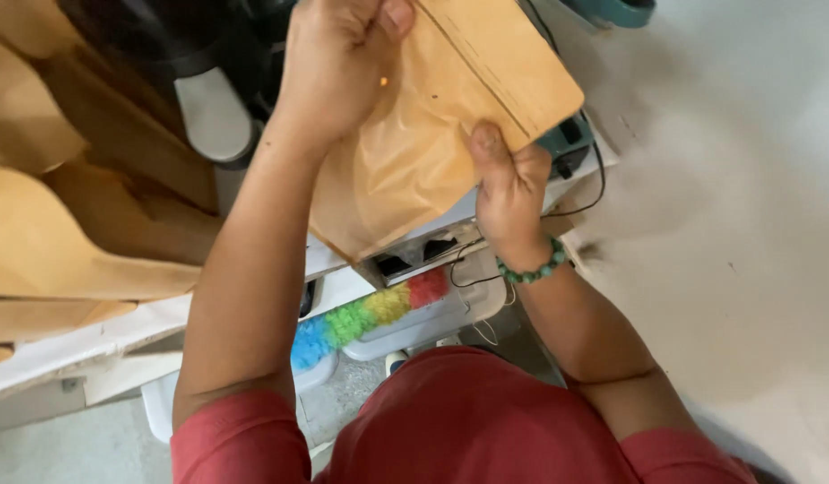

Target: Sealing coffee bags using a manual heat sealer machine

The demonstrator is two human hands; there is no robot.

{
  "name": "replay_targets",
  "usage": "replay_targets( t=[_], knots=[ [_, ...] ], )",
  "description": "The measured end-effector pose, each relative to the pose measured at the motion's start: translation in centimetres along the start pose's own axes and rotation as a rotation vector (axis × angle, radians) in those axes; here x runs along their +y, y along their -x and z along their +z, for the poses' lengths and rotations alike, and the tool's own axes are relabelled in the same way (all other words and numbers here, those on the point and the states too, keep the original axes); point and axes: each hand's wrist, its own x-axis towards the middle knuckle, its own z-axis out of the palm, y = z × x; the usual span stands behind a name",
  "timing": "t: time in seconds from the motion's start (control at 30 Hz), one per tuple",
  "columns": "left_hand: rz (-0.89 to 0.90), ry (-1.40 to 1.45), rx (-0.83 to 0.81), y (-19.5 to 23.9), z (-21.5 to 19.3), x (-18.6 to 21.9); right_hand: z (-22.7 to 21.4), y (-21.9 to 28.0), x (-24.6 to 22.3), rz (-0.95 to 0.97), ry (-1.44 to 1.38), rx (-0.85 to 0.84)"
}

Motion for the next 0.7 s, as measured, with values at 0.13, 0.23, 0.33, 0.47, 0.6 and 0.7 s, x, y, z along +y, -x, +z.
replay_targets(
  t=[0.13, 0.23, 0.33, 0.47, 0.6, 0.7],
  knots=[
    [0.203, -0.221, -0.039, -1.7, 5.1, 1.5, -3.4, 2.8, 4.7, 0.064, -0.222, 0.277],
    [0.178, -0.473, -0.017, -2.4, 8.4, 3.9, -5.0, 3.4, 4.8, 0.139, -0.266, 0.340],
    [0.167, -0.581, -0.005, -2.2, 12.4, 3.9, -6.4, 4.9, 4.8, 0.246, -0.082, 0.348],
    [0.039, -0.458, -0.308, -2.6, 15.8, 3.8, -10.4, 7.4, 8.5, -0.150, 0.713, 0.029],
    [-0.159, -0.455, -0.561, -2.9, 17.7, 1.4, -8.9, 7.7, 10.5, 0.410, -0.170, 0.271],
    [-0.167, -0.574, -0.549, -3.3, 19.6, -2.8, -9.0, 5.9, 12.1, 0.467, -0.344, 0.208]
  ],
)
